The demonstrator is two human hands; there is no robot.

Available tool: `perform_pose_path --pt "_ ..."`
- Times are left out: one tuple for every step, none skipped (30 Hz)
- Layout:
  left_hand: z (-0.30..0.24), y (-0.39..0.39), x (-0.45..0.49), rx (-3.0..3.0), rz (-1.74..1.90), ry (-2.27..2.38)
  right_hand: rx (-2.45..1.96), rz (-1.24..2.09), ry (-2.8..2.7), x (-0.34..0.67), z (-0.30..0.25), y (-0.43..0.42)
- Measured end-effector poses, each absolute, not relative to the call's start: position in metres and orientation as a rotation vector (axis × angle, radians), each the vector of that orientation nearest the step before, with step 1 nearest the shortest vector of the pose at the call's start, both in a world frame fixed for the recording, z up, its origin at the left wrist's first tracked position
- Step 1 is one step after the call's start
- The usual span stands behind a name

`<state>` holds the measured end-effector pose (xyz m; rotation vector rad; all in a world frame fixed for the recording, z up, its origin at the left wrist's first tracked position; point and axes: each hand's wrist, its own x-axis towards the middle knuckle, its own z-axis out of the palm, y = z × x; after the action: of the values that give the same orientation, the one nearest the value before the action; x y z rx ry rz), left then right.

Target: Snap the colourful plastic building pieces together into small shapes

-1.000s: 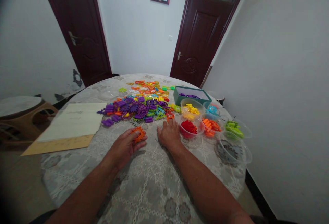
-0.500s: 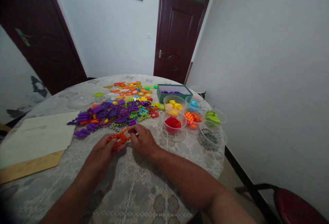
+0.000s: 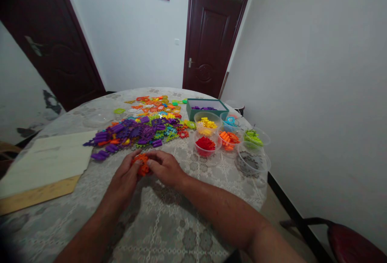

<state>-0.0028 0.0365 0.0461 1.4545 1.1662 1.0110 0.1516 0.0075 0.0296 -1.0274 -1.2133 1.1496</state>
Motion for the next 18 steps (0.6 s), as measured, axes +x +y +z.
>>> perform_pose_path --pt "0.046 0.036 -0.002 1.472 0.995 1.124 -1.028 1.162 -1.204 0.152 0.031 0.008" --pt "0.047 0.036 -0.001 1.491 0.987 1.078 -1.035 1.162 -1.206 0.153 0.034 0.008" --pt "0.048 0.035 0.000 1.518 0.981 1.032 -1.050 1.144 -1.227 0.155 0.037 0.007" --pt "0.049 0.033 0.001 1.551 0.973 0.993 -1.076 1.103 -1.263 0.158 0.042 0.006" --pt "0.049 0.031 0.002 1.584 0.968 0.965 -1.115 1.047 -1.315 0.163 0.048 0.004" --pt "0.050 0.029 0.004 1.619 0.965 0.950 -1.163 0.978 -1.381 0.170 0.056 0.001" --pt "0.049 0.027 0.005 1.656 0.967 0.950 -1.221 0.900 -1.457 0.179 0.065 -0.003" --pt "0.048 0.024 0.006 1.698 0.975 0.960 -1.283 0.815 -1.528 0.190 0.074 -0.008" --pt "0.045 0.023 0.008 1.746 0.988 0.973 -1.344 0.724 -1.587 0.203 0.084 -0.013" --pt "0.042 0.021 0.010 1.801 1.001 0.982 -1.399 0.628 -1.632 0.218 0.094 -0.019" --pt "0.037 0.021 0.012 1.862 1.009 0.986 -1.454 0.532 -1.652 0.234 0.104 -0.025" --pt "0.032 0.021 0.014 1.925 1.011 0.985 -1.514 0.430 -1.661 0.253 0.113 -0.030" --pt "0.026 0.021 0.016 1.990 1.010 0.981 -1.591 0.319 -1.662 0.272 0.122 -0.034" --pt "0.021 0.023 0.018 2.055 1.006 0.976 -1.687 0.198 -1.663 0.292 0.130 -0.037" --pt "0.015 0.025 0.019 2.118 1.005 0.972 -1.791 0.060 -1.660 0.313 0.137 -0.039" --pt "0.010 0.026 0.021 2.176 1.007 0.969 -1.892 -0.054 -1.654 0.333 0.143 -0.040" --pt "0.005 0.029 0.022 2.227 1.013 0.966 -1.991 -0.148 -1.642 0.352 0.148 -0.039" --pt "0.002 0.030 0.022 2.269 1.023 0.964 -2.096 -0.228 -1.627 0.370 0.151 -0.039"
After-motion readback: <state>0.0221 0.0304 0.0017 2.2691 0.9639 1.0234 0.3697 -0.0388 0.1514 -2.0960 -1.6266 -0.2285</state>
